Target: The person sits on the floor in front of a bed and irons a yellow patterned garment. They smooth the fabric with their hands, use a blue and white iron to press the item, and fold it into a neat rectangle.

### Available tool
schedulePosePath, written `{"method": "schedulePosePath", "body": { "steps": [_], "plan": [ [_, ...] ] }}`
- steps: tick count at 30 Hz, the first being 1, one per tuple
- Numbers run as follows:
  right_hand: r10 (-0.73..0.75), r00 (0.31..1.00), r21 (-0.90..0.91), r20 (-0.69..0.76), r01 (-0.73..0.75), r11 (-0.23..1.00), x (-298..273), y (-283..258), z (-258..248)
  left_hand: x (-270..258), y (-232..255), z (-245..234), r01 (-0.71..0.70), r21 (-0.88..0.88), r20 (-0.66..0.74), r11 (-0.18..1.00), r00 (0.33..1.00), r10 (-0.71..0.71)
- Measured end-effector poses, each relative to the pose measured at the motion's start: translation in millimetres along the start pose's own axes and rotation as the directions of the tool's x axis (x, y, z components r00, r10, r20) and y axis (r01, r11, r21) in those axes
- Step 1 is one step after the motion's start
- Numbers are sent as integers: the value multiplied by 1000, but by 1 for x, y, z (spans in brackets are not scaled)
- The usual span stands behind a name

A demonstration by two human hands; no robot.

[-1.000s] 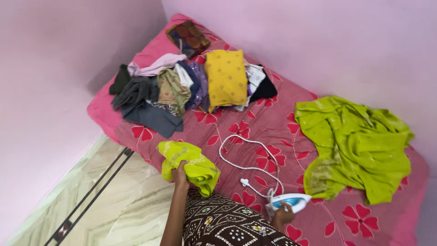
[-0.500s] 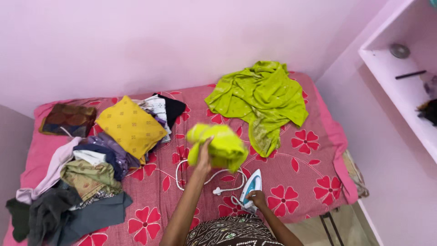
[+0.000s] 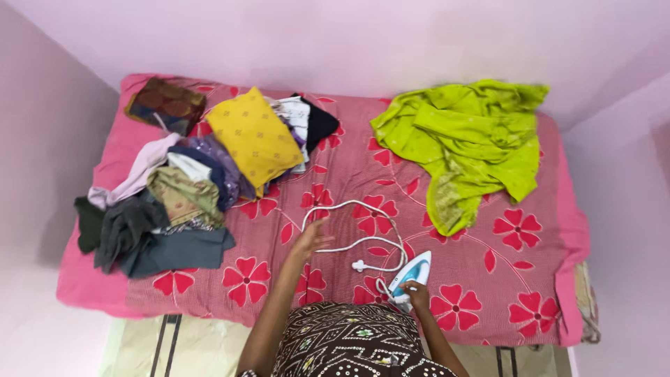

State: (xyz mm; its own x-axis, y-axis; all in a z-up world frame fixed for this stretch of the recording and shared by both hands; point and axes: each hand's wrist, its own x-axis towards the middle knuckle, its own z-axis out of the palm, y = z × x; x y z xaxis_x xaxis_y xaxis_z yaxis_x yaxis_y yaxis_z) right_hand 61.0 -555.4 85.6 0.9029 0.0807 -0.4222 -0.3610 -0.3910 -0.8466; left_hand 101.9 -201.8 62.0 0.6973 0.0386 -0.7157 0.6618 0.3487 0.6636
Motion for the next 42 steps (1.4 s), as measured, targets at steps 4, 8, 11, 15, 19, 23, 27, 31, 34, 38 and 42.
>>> {"method": "schedulePosePath", "body": {
  "steps": [4,8,11,15,19,23,27,31,34,38,42],
  "plan": [
    [60,996,42,-62,-57,997,14,-1,7,-52,-20,-162,-164,-328,-281,930,957,70],
    [35,983,-136,-181,-61,989,40,-14,5,-104,-5,-262,-269,-292,-484,918,869,101],
    [-158,977,-327,-142,105,939,69,-36,-8,-99,22,-298,-322,-284,-492,903,857,151],
    [-398,887,-598,-233,192,778,98,-71,-13,-21,94,-313,-315,-251,-393,915,897,201],
    [-555,716,-800,-423,-7,600,97,-90,4,71,175,-283,-335,-11,-466,942,835,292],
    [-477,781,-659,-404,113,743,70,-85,31,133,208,-248,-310,203,-628,929,686,367],
    [-156,899,-541,-410,-102,835,30,-62,62,167,204,-216,-290,477,-679,830,477,557],
    [-182,935,-636,-305,-58,769,0,-41,83,167,172,-202,-123,447,-839,886,287,463],
    [-139,952,-643,-273,-72,763,-3,-35,85,152,146,-194,-323,726,-620,607,76,781],
    [-7,978,-479,-210,-97,872,13,-35,74,113,89,-163,-689,457,-584,562,244,774],
    [-162,972,-401,-171,81,912,34,-39,66,42,1,-132,-747,-342,-688,571,612,389]
  ]
}}
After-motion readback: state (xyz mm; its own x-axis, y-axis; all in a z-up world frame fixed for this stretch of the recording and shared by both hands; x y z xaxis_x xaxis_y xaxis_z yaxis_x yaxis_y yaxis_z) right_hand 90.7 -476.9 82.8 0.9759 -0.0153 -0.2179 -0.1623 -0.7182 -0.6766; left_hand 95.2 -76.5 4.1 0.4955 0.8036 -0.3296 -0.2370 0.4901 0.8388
